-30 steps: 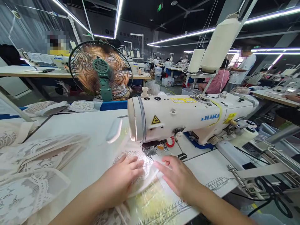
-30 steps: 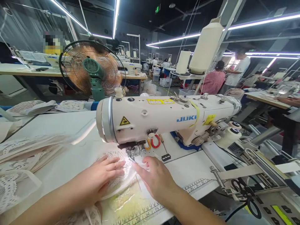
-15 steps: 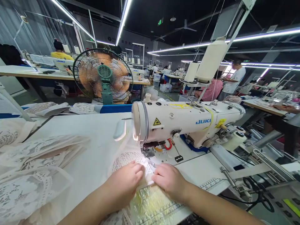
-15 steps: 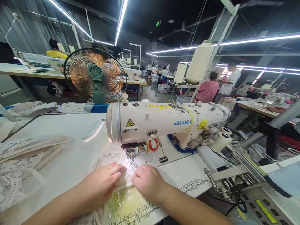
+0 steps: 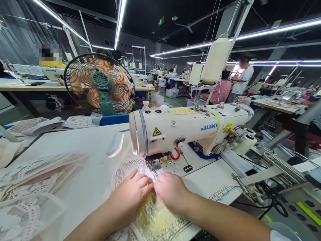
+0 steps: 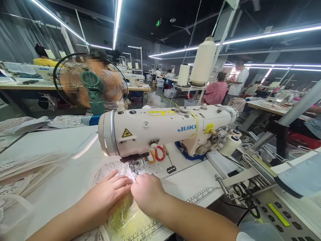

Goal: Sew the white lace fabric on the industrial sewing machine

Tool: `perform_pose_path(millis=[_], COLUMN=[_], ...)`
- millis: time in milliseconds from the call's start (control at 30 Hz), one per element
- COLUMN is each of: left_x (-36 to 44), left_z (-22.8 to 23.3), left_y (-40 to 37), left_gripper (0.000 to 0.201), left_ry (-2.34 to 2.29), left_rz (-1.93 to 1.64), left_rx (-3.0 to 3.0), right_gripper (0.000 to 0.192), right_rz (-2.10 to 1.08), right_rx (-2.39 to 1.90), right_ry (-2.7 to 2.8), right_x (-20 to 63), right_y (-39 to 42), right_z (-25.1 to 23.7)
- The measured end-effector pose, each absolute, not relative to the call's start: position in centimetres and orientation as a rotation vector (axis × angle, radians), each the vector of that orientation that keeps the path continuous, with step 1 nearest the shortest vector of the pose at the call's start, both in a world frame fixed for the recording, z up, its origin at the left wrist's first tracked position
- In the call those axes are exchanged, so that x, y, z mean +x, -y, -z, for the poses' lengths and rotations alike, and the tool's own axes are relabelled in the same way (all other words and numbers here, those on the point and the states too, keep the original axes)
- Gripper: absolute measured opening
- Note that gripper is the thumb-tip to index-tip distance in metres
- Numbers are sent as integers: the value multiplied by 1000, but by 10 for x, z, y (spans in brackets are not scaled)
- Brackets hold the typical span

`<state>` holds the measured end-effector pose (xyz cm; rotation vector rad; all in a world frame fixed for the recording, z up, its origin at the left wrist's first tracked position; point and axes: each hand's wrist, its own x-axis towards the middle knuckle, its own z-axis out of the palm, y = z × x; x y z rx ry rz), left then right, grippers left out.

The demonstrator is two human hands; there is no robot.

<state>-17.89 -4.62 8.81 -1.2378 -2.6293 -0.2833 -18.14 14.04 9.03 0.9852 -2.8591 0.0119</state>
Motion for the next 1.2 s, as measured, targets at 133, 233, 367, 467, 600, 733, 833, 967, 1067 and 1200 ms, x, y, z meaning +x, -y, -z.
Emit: perform_pose_path(millis=[133, 233, 367, 467, 600, 733, 833, 967, 1067, 1200], left_x=[-182, -184, -191, -199, -208, -215, -216, -216, -218, -218], left_z=[-98, -105, -106, -103, -104, -110, -114, -122, -125, -125], left_y=[46, 47, 51, 55, 58, 60, 60, 57, 55, 59], left_gripper=[34, 36, 36, 33, 33, 38, 36, 36, 38, 36], left_ry=[2681, 2710, 2656, 2599, 2588, 2662, 2699, 2700, 2714, 2662], left_rz=[127, 50, -25, 1, -14, -64, -110, -302, -425, -391], left_rx=[-1269, -1269, -1271, -1268, -1271, -1247, -1222, -1198, -1162, -1096], right_gripper=[14, 16, 44, 61, 66, 66, 68, 69, 67, 67], right_rz=[-40, -41, -25, -20, -8, 6, 18, 14, -3, 63], right_rx=[920, 962, 1014, 982, 952, 969, 941, 946, 948, 970], right_ry=[2900, 2915, 2992, 3093, 3154, 3173, 3197, 3188, 3158, 3128], right_x=[-180, -178, -176, -174, -173, -173, -173, -172, -171, -171], right_y=[-136, -135, -134, -132, -130, -129, -129, -129, -128, -128], right_z=[-89, -91, -93, -96, -101, -105, -105, -104, -103, -100])
